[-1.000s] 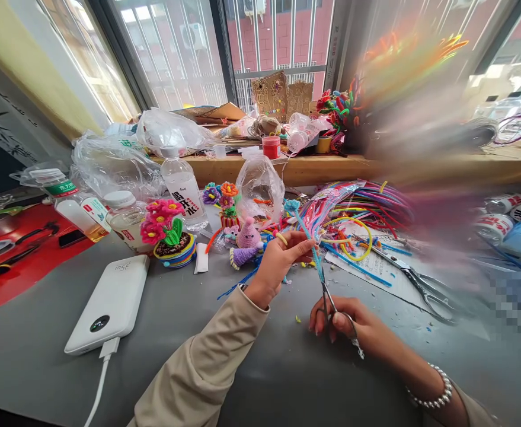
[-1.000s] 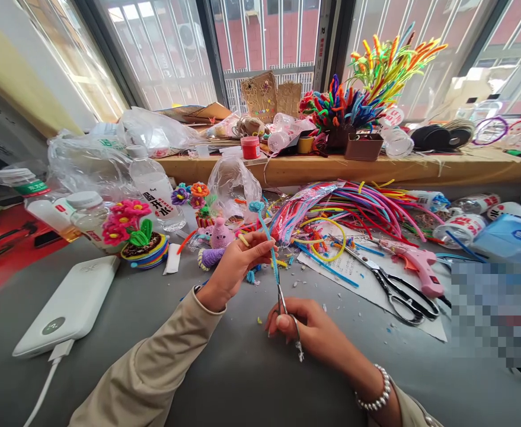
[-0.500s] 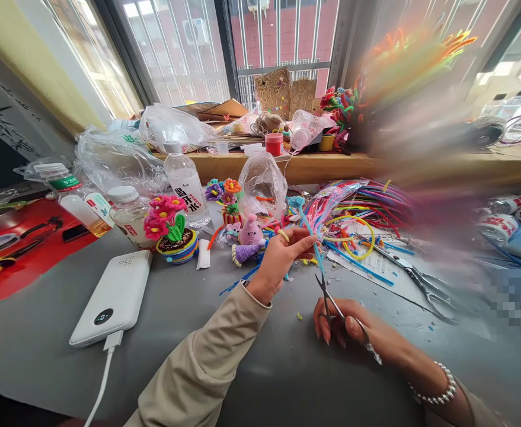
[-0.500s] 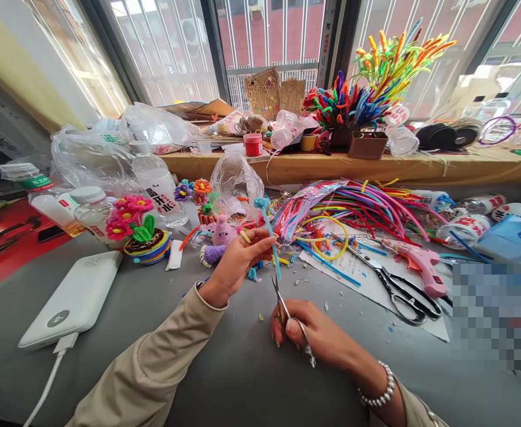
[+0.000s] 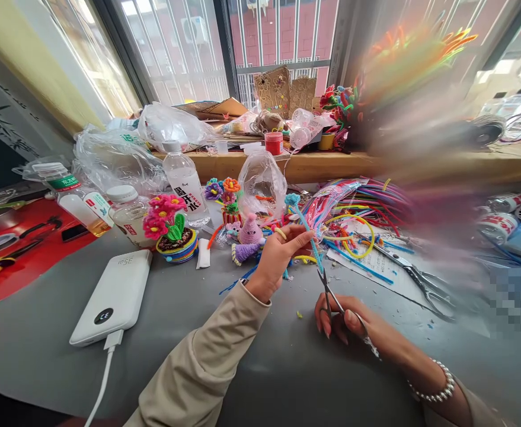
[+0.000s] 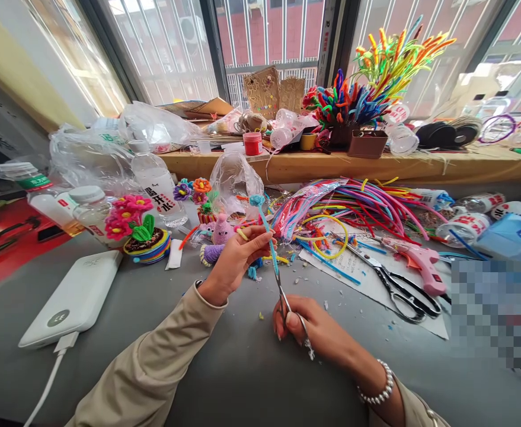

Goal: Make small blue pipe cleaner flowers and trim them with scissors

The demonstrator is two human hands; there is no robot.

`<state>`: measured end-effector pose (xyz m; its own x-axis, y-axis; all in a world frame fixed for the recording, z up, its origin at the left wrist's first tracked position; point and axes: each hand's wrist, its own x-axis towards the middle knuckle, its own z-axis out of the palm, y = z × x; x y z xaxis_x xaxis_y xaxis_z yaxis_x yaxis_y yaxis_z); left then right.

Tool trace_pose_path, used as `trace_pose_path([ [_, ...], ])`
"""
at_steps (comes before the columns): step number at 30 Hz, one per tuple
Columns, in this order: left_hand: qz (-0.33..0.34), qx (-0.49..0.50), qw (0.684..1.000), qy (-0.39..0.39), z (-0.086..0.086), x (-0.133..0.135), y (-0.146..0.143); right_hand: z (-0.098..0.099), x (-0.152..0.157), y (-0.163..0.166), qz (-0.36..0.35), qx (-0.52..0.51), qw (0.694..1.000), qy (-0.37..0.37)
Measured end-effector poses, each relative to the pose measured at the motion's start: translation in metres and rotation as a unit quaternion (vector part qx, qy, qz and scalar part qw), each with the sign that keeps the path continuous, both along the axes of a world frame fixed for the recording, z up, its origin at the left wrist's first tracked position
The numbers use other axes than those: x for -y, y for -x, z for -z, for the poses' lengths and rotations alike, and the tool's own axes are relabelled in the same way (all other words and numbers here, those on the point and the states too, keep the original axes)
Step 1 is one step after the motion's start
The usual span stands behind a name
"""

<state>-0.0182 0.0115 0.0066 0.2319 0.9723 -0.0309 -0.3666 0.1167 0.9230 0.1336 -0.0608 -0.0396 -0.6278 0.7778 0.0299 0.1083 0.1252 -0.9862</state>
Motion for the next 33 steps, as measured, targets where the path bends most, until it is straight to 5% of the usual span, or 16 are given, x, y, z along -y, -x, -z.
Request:
trace_pose_path([
  [5,-0.046,0.022,0.999,-0.019,0.0009,-0.0020,0.0012,0.0002,0.0002,-0.0010,0.003,0.003,1.000,-0.003],
  [33,0.024,-0.045,0.999,0.000,0.0003,0.0006,-0.0009,0.0000,-0.0006,0.0001,0.018,0.015,0.999,-0.043],
])
